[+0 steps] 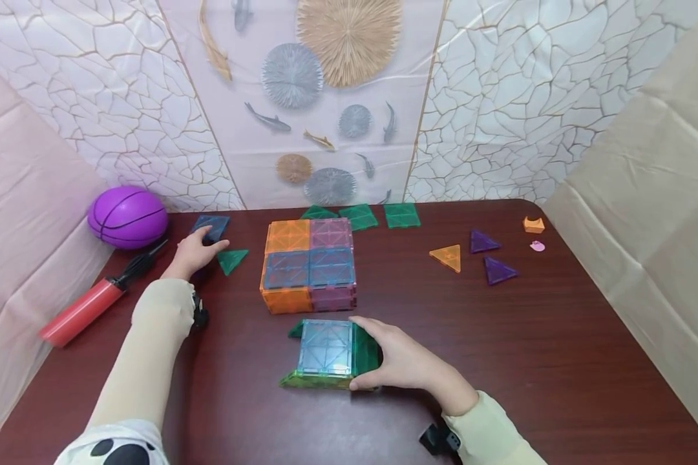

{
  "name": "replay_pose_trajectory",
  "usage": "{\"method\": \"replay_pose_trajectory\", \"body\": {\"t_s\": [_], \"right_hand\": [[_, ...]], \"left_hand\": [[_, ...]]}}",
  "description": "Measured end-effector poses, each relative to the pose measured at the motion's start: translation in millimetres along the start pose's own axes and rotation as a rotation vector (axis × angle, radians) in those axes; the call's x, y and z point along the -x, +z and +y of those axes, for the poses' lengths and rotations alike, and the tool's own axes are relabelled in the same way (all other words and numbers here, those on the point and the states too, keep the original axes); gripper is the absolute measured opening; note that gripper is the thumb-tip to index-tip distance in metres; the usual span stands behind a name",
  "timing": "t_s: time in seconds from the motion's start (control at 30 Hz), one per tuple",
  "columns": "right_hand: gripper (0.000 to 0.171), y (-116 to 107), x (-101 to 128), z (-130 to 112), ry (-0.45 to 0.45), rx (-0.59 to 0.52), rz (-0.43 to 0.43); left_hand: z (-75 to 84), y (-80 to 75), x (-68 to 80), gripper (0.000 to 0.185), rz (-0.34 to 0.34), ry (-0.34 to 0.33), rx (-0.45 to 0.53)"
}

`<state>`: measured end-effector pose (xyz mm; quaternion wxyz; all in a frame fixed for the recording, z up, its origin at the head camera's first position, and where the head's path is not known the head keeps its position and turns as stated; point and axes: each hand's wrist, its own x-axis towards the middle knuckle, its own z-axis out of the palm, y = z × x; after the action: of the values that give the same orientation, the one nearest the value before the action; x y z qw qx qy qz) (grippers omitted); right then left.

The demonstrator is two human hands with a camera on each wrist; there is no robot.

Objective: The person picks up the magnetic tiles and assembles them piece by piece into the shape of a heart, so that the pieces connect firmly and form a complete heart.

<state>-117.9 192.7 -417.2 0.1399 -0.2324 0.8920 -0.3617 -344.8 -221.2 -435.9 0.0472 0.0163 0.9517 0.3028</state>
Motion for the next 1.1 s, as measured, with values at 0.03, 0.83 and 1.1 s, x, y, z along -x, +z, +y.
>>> {"method": "replay_pose_trajectory", "body": {"t_s": [0.03, 0.83, 1.1], "right_hand": [[0.096, 0.7, -0.1, -0.1, 0.001, -0.002, -0.001], [0.097, 3.3, -1.8, 0.4, -0.003, -0.013, -0.011], [0.098, -0.4, 1.3, 3.1, 0.018, -0.015, -0.007]], "left_hand": [[-0.8, 0.3, -0.8, 0.074, -0.008, 0.002, -0.012], [33.6, 20.0, -20.3, 0.084, -0.047, -0.020, -0.011], [38.4, 22.2, -28.1, 0.076, -0.063, 0.014, -0.042]]}}
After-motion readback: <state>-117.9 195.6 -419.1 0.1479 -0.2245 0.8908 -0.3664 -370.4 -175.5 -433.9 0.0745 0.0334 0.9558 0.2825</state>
